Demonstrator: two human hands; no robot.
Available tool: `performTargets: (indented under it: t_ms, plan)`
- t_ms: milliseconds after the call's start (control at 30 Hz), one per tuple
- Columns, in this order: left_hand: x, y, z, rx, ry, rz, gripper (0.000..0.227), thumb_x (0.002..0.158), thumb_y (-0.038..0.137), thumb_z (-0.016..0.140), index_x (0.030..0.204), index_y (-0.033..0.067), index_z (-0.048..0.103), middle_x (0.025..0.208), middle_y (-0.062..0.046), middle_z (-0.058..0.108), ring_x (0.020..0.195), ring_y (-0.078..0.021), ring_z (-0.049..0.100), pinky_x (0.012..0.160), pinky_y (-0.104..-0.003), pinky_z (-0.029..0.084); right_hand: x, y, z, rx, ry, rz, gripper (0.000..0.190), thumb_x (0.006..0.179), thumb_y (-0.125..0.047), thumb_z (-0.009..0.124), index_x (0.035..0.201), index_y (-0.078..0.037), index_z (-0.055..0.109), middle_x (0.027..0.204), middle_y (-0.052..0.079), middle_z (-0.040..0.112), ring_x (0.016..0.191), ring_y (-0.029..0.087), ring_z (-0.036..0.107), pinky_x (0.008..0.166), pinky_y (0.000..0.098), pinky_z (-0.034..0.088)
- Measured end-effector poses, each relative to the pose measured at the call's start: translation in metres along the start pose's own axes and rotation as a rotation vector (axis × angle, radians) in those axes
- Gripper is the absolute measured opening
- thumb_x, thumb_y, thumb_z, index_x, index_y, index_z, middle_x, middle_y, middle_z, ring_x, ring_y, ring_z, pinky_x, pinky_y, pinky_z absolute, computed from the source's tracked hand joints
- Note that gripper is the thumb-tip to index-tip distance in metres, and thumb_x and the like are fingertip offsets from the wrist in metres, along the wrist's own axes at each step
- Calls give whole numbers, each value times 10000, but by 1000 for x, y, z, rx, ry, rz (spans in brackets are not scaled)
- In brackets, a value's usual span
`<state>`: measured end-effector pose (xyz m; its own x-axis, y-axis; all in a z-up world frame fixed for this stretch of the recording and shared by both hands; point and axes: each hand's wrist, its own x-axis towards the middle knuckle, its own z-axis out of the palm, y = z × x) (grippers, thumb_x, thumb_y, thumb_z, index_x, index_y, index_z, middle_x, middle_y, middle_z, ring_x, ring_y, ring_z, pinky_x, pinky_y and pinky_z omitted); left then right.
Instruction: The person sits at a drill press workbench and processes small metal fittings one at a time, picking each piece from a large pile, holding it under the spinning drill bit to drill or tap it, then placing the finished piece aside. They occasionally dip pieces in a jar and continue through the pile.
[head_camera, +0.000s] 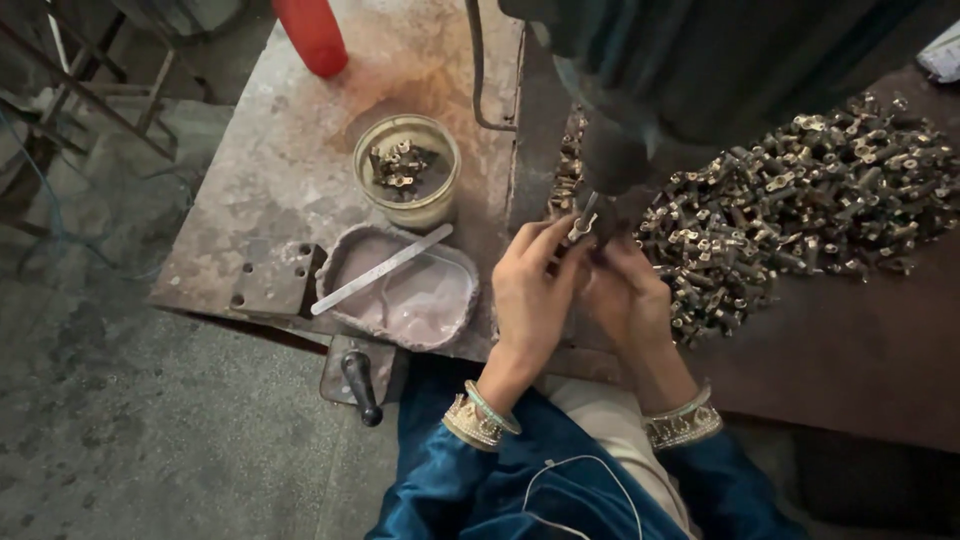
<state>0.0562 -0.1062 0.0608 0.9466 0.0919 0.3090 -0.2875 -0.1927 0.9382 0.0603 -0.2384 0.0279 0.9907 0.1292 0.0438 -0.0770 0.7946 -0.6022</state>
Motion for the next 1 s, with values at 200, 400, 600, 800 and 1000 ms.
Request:
performTargets:
  t_ms: [200, 400, 600, 800, 1000]
  plan:
    - [-3, 7, -2, 241, 97, 124, 246, 889, 177, 808, 1122, 110, 764, 976, -60, 719, 958, -249, 648, 862, -357, 534, 33, 36, -74, -985, 39, -167, 345, 985, -16, 580, 1330, -27, 554, 1175, 92, 706, 1058, 134, 702, 898, 286, 606]
    - [-9, 22, -33, 283, 111, 338, 328, 861, 152, 789, 1171, 68, 724, 1216, -124, 682, 1152, -324, 553, 985, -387, 486, 66, 2, -52, -1240, -297, -327, 59, 971, -77, 763, 984, -25, 737, 857, 44, 727, 772, 118, 658, 665, 281, 541]
    - [-22, -35, -56, 235, 38, 35, 439, 924, 100, 698, 1356, 81, 625, 1194, -95, 702, 1091, -310, 628, 954, -402, 513, 51, 38, -10, -985, 342, -220, 170, 1009, -209, 721, 916, -69, 697, 712, -38, 660, 544, 81, 612, 454, 252, 478]
    - [-43, -70, -47, 656, -168, 165, 572, 793, 102, 743, 1334, 12, 579, 1265, -188, 603, 1110, -408, 542, 941, -480, 475, 62, 23, -37, -766, -31, -9, 142, 969, -217, 707, 948, -85, 660, 632, -51, 563, 515, 48, 518, 448, 239, 361]
    - [-45, -84, -24, 773, -223, 186, 625, 764, 120, 770, 1356, 21, 596, 1213, -146, 610, 1074, -387, 542, 854, -476, 461, 49, 44, 10, -752, 310, -257, 218, 1013, -185, 684, 843, -75, 600, 541, -6, 528, 405, 87, 454, 385, 260, 298]
